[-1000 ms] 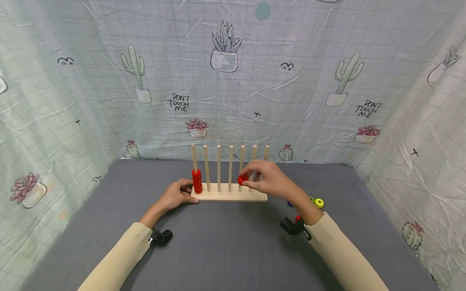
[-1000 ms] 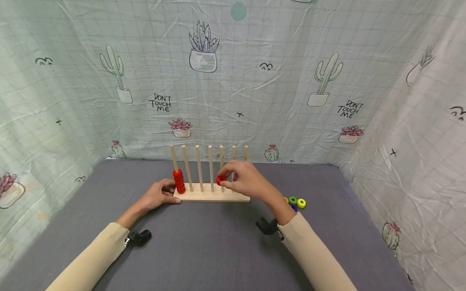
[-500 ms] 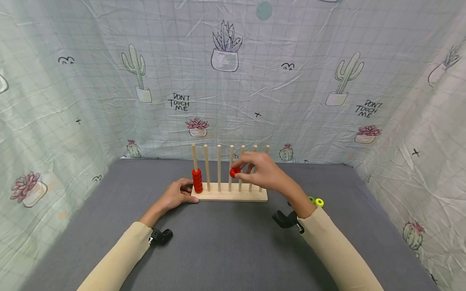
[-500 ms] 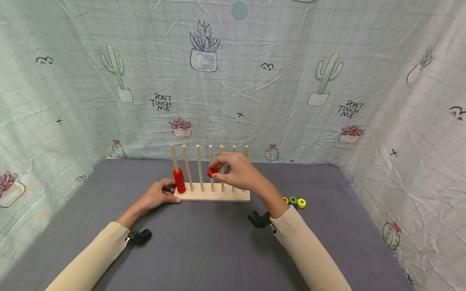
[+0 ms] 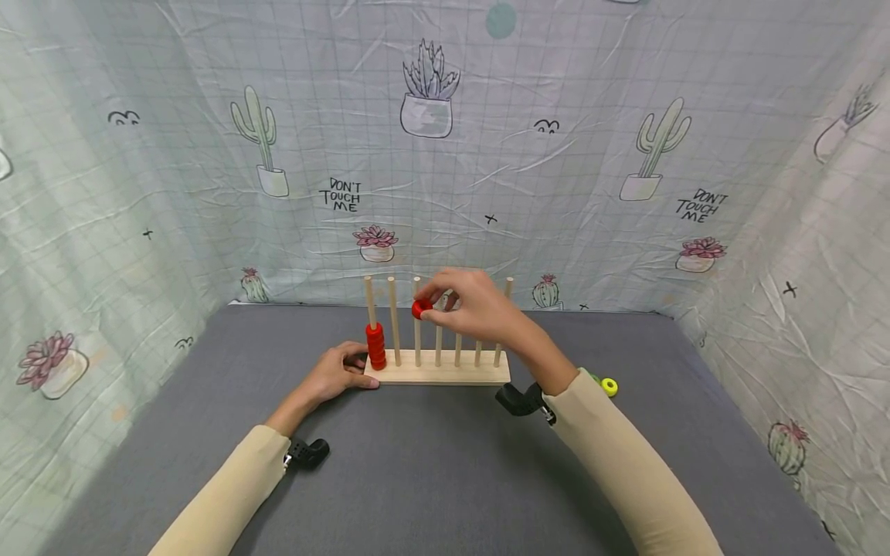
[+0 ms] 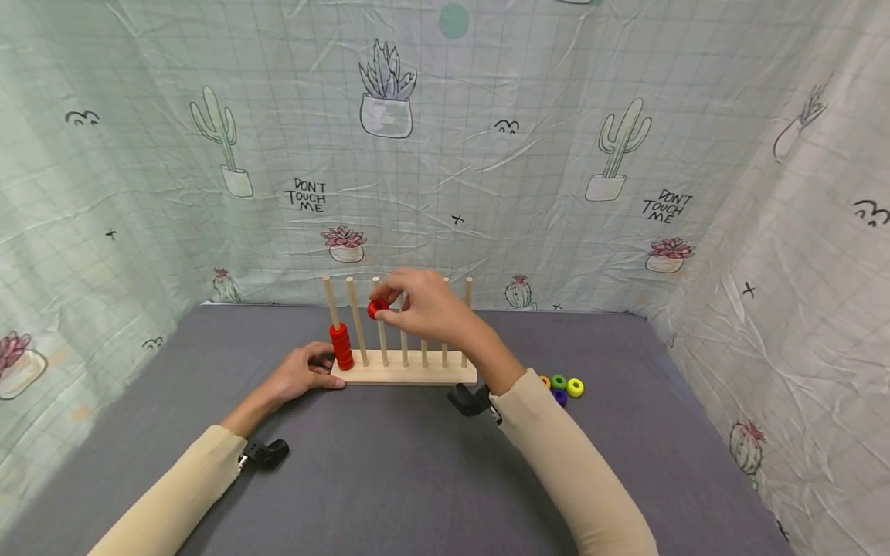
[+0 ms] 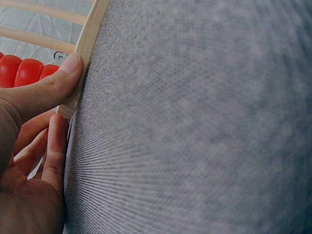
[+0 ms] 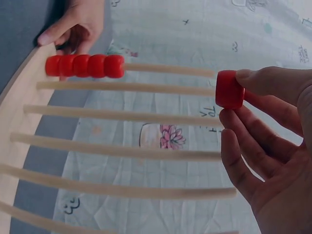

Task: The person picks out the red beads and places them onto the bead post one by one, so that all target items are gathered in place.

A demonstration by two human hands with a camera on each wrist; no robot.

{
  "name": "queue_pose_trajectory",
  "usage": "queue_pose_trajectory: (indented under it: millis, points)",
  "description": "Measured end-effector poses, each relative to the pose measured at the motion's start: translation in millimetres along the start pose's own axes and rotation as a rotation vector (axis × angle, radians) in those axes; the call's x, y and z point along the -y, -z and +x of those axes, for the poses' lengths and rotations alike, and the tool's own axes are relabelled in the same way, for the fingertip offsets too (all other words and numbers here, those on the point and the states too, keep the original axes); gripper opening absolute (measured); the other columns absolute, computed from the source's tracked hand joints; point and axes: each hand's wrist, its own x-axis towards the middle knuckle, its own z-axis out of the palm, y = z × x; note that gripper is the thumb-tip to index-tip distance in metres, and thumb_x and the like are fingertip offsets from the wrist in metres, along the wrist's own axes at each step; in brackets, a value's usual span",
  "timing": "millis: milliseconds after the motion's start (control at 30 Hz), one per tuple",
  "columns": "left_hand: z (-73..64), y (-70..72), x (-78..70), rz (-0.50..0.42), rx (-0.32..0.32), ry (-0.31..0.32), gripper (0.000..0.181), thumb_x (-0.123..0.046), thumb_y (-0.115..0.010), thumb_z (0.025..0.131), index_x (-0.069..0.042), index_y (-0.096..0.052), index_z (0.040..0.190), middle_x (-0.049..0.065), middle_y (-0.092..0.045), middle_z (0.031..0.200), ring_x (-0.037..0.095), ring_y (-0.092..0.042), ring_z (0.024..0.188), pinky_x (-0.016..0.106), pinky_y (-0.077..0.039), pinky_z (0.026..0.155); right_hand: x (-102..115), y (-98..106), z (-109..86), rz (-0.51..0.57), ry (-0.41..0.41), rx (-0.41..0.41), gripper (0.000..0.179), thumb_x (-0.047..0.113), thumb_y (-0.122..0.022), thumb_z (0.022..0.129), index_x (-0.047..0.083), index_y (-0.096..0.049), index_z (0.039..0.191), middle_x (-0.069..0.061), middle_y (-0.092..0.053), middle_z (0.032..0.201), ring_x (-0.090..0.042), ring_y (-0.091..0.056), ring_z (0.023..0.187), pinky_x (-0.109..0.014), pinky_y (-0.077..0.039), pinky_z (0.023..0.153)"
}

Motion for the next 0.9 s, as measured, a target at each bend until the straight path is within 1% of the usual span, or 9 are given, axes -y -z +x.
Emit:
queue_pose_trajectory:
  millis: [167,267,433,667,900]
  points:
    - [0.4,0.6,0.8,-0.014,0.002,0.002,0.073,-0.015,-0.092,0.078,0.004,-0.059,0.14,0.022,-0.061,0.134,0.029,-0.068,0.105,0.029,-0.055,0.083,6.0,0.3,11.7,0.013,-0.017,-0.002,0.02,0.014,-0.075,0.093,0.009,-0.077,0.112,-0.004,-0.074,0.105,-0.017,-0.07,0.095,-0.024,-0.058,0.078]
    - [0.6,0.6,1.0,-0.016,0.006,0.001,0.073,-0.016,-0.092,0.078,0.004,-0.059,0.14,0.022,-0.061,0.134,0.029,-0.068,0.105,0.029,-0.055,0.083,7.3,-0.6,17.8,0.017,-0.024,-0.006,0.019,0.015,-0.075,0.094,0.009,-0.078,0.111,-0.003,-0.074,0.106,-0.015,-0.069,0.095,-0.023,-0.058,0.079]
    - [1.0,0.4,0.6,-0.004,0.01,0.007,0.073,-0.017,-0.092,0.079,0.003,-0.059,0.141,0.022,-0.061,0.135,0.029,-0.068,0.106,0.031,-0.055,0.084,7.0,-3.6,27.8,0.038,-0.027,-0.019,0.018,0.013,-0.075,0.094,0.009,-0.078,0.111,-0.003,-0.075,0.104,-0.016,-0.07,0.095,-0.023,-0.058,0.078]
    - [0.3,1.0,-1.4,-0.008,0.014,0.008,0.073,-0.016,-0.091,0.079,0.003,-0.059,0.141,0.023,-0.062,0.133,0.03,-0.068,0.105,0.031,-0.055,0.083,11.4,-5.3,40.7,0.029,-0.061,-0.033,0.017,0.017,-0.076,0.095,0.012,-0.077,0.111,0.0,-0.074,0.105,-0.012,-0.068,0.094,-0.022,-0.057,0.08]
    - [1.2,1.1,-0.9,-0.007,0.007,0.011,0.072,-0.016,-0.092,0.078,0.002,-0.06,0.14,0.022,-0.063,0.131,0.029,-0.067,0.105,0.03,-0.054,0.083,14.9,-5.9,51.8,0.034,-0.055,-0.048,0.018,0.018,-0.075,0.095,0.011,-0.077,0.112,-0.002,-0.074,0.109,-0.019,-0.07,0.1,-0.024,-0.057,0.082]
